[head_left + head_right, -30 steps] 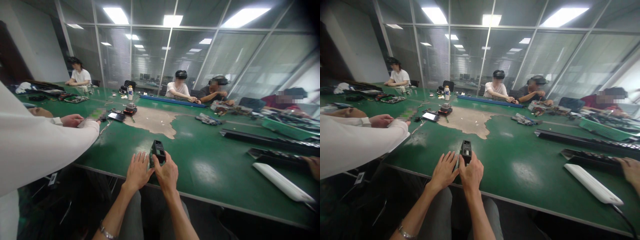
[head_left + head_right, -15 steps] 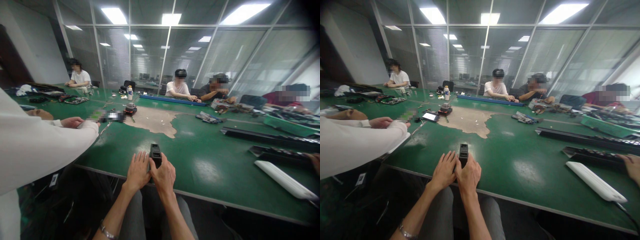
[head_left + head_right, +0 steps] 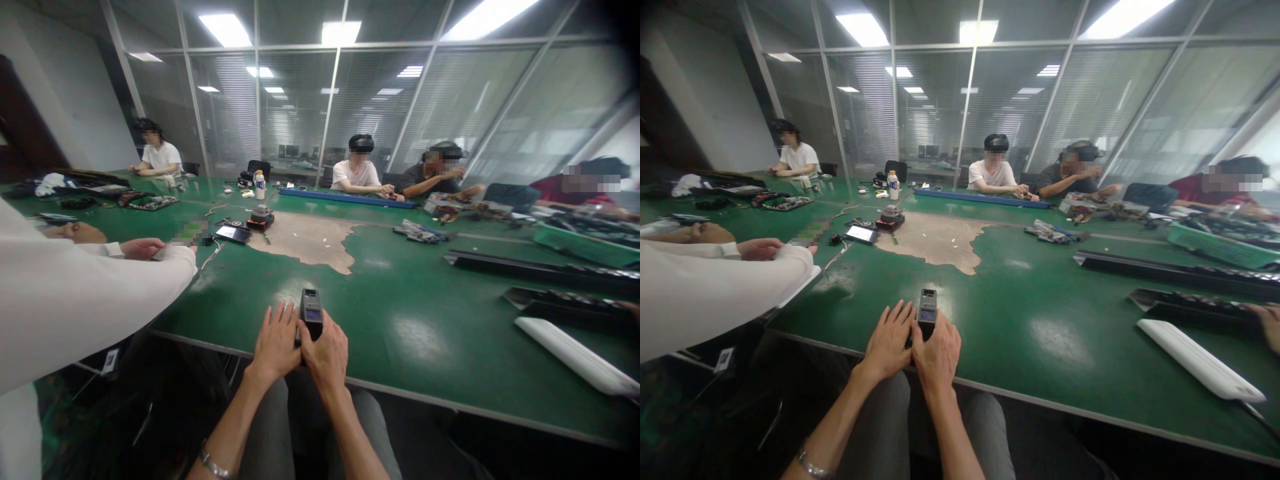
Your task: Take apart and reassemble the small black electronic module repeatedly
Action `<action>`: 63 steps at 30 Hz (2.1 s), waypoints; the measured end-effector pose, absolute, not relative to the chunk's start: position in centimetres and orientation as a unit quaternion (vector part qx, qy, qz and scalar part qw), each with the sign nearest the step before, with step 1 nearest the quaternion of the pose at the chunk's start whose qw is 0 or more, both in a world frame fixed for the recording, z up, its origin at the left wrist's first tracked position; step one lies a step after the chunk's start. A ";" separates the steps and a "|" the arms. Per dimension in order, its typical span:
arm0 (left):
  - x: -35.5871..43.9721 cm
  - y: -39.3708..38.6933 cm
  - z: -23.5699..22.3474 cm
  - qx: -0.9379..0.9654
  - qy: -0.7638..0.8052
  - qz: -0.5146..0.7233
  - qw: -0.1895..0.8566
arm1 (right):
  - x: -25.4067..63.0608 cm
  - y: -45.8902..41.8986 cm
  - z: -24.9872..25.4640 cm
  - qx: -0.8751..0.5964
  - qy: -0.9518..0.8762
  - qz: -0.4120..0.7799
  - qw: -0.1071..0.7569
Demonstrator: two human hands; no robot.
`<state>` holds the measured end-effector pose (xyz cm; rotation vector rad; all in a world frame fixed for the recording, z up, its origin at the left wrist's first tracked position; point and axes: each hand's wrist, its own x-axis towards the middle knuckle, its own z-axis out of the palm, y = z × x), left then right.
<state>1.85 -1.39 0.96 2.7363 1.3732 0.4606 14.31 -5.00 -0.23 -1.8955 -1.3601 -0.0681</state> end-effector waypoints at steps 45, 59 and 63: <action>2.1 -1.7 0.8 0.887 0.433 0.159 0.022 | 16.1 -5.3 3.2 -0.696 -0.518 -0.040 0.496; 2.3 -1.4 0.6 0.888 0.433 0.155 0.021 | 20.3 -6.5 0.9 -0.729 -0.500 -0.045 0.464; 2.3 -1.5 0.6 0.888 0.433 0.155 0.020 | 21.1 -6.7 0.2 -0.748 -0.493 -0.031 0.442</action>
